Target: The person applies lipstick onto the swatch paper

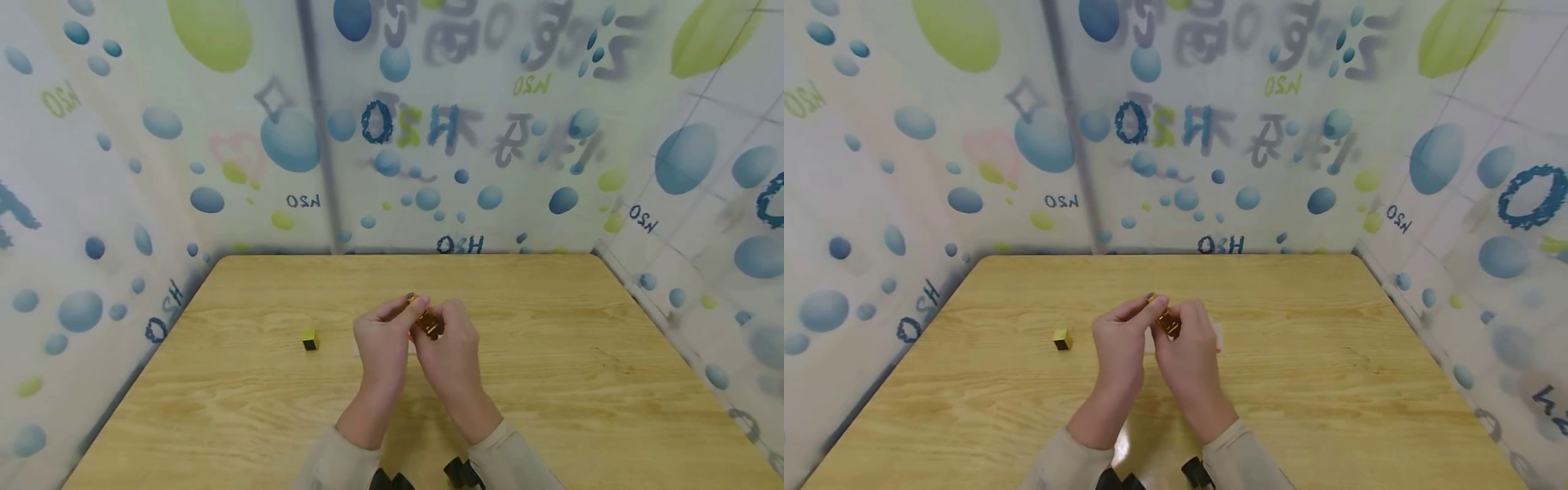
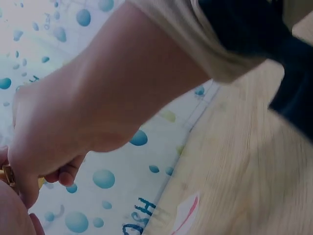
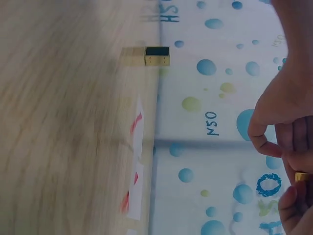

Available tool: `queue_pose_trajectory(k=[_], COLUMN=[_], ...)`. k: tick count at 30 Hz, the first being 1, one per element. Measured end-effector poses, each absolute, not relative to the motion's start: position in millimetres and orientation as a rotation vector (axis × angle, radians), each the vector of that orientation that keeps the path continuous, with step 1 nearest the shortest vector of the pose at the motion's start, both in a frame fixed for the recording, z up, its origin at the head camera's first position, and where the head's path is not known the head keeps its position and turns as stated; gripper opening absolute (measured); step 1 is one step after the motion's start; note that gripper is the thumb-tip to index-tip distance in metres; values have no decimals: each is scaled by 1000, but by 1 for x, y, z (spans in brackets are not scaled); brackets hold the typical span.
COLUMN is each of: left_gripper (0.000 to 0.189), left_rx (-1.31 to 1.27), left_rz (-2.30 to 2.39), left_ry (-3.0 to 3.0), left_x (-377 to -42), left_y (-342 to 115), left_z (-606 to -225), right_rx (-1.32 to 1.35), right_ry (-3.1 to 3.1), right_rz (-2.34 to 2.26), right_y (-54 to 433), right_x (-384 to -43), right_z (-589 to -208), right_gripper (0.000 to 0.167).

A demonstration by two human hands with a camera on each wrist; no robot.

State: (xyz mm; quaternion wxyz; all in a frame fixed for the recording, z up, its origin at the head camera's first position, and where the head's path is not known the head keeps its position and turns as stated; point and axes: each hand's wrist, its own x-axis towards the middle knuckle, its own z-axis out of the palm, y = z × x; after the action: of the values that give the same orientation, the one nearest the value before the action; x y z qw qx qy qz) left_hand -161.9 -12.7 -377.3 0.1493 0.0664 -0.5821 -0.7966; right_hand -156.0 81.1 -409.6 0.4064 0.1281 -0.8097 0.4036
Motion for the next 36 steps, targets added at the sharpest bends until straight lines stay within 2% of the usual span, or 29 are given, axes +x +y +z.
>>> queue_pose_trajectory(k=[10,25,31,36], left_gripper=[21,23,24,26], left_rx=[230,192,-37,-286], left_rz=[-2359,-2365,-2420,-2440], left_ry=[-1540,-1637,-1699,-1745], left_x=[-161,-161,-160,-158], left_y=[-8,-17,-25,-30], left_z=[-374,-376,-374,-373], right_rx=[435,425,439,319], right_ry=[-1972,-1977,-2006,-2023], right_rz=[764,1144,1518,1886], right_y=[81,86,92,97], right_x=[-164,-155,-149,-143], right_z=[-410,-404,-397,-386], right_gripper=[38,26,23,20])
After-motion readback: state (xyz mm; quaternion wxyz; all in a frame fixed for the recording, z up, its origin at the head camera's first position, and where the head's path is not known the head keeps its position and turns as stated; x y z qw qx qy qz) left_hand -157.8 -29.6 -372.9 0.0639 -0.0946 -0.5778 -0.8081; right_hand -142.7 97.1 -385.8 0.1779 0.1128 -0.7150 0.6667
